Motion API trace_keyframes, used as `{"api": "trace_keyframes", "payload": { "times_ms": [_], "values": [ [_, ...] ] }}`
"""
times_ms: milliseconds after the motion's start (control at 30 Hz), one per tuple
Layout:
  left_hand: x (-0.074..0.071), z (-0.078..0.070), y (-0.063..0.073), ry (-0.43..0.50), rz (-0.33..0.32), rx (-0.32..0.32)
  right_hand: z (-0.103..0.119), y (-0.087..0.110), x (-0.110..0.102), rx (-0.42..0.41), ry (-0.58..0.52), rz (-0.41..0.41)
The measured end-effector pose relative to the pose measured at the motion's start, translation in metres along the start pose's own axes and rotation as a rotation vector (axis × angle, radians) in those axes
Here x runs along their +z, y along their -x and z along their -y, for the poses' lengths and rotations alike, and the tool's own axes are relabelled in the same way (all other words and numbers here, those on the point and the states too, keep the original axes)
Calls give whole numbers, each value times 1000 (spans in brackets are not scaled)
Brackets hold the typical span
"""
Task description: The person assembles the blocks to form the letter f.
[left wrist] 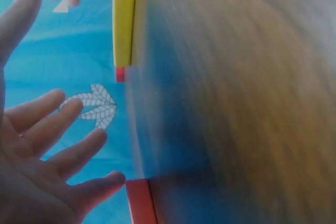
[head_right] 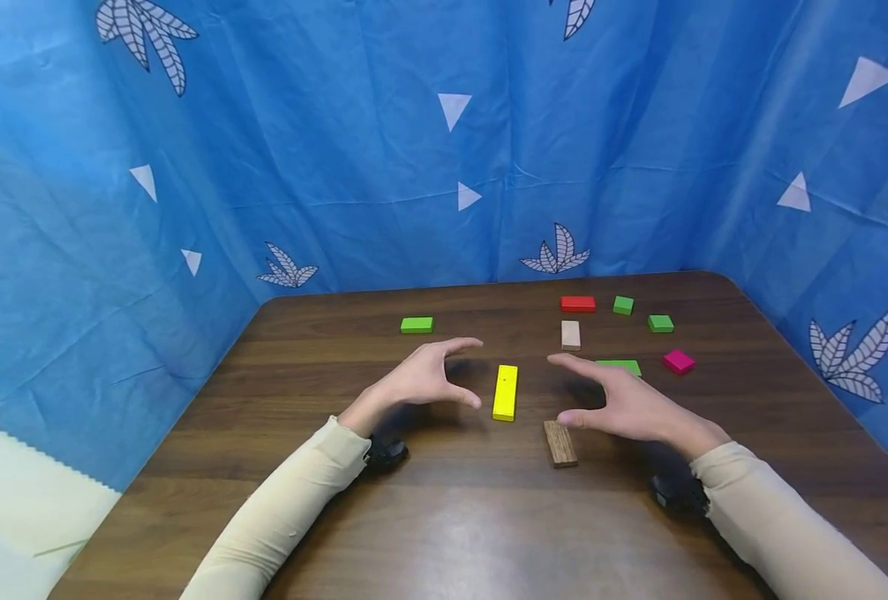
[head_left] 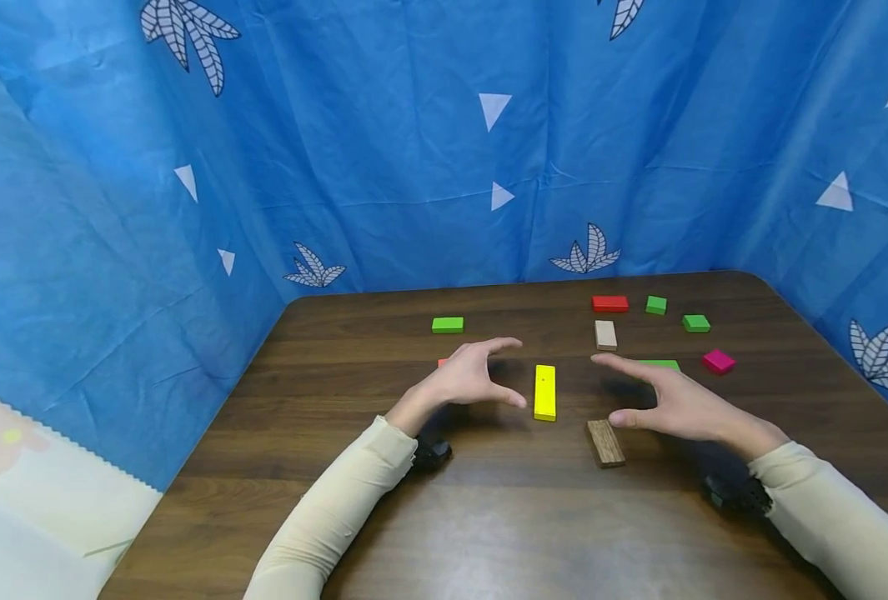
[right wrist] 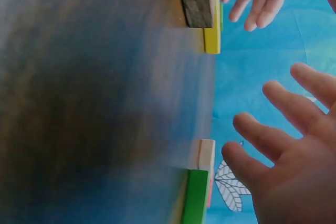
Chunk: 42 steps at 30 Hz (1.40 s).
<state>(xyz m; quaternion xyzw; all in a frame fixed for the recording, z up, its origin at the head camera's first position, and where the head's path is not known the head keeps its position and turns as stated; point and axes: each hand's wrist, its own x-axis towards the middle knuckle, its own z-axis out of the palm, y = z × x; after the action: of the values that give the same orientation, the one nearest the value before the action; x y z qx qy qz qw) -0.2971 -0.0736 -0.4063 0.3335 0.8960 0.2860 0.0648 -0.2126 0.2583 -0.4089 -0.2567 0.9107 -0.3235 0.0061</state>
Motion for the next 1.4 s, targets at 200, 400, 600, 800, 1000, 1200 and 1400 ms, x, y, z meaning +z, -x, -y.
{"api": "trace_keyframes", "payload": {
  "times_ms": [200,400,600,800,1000,1200,1400],
  "values": [
    [5,-3,-3,24,-12,13,-5,3,10,-30,-25,52],
    [15,-9,-8,90,42,12,-7,4,13,-84,-47,79],
    [23,-12,-11,119,104,50,-9,6,15,-95,-38,86],
    [29,-8,-10,116,159,55,-14,9,19,-111,-12,113],
    [33,-8,-8,20,155,14,-12,10,18,-131,55,158],
    [37,-10,-10,-85,152,31,-8,10,14,-108,93,195],
    [39,-11,-12,-109,144,-8,-7,7,13,-105,93,204]
  ]
}}
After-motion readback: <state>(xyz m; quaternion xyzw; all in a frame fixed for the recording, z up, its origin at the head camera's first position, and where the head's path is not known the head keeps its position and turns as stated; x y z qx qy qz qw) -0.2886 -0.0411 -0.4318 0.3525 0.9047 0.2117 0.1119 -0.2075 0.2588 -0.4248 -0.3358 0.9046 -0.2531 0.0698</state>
